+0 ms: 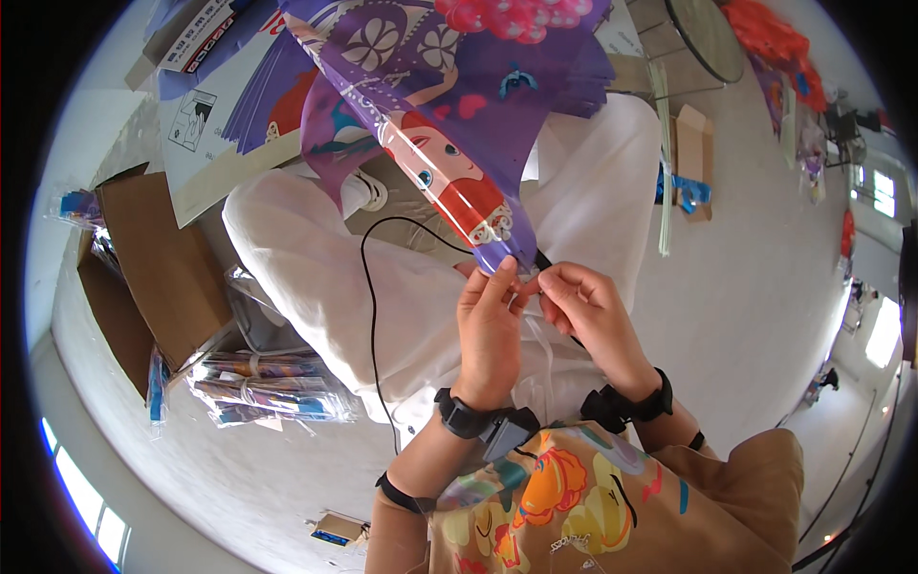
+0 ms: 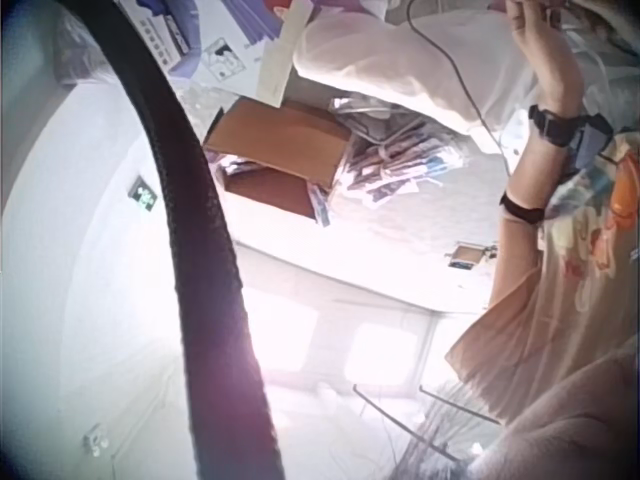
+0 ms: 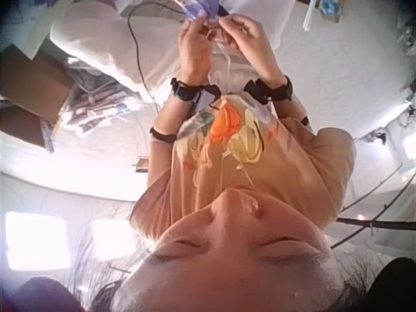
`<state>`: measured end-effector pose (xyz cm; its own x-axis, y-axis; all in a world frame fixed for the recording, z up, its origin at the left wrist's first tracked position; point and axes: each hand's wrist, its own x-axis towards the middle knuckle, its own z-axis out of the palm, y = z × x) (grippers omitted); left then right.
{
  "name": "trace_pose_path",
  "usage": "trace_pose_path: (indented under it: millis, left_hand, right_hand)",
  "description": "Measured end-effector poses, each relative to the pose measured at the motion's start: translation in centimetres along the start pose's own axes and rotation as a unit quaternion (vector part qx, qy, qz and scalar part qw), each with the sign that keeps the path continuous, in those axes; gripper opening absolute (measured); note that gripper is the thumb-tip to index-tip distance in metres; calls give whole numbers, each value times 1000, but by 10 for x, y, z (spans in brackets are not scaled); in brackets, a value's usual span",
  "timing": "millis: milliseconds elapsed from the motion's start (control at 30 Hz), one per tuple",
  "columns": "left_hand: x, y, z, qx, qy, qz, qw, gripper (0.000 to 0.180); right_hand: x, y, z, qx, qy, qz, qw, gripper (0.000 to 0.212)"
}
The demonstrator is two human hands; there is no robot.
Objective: Assembling a printed plastic kite by inserting structural rods and securing them with tape.
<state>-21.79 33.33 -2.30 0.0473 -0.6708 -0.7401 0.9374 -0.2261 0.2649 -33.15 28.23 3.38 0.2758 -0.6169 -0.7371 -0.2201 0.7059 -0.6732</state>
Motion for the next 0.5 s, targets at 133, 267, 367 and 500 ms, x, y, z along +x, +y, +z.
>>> trace_pose_path:
  millis: [133,267,367,500]
  left_hand:
    - [-1,0,2,10,3,-4,1000,7]
    - [1,-2,-1,20,4,-1,1000,4]
    - [1,-4,-4,20,2,1,1000,3]
    - [1,-5,-1,4,31,-4,999,8]
  right_hand:
    - [3,0,1,-2,20,-16,1000,25]
    - [6,1,2,17,39,-19,999,25]
    - [11,3,3,16,50,-32,998,21]
    - [20,2,9,41,61,-48,996,17]
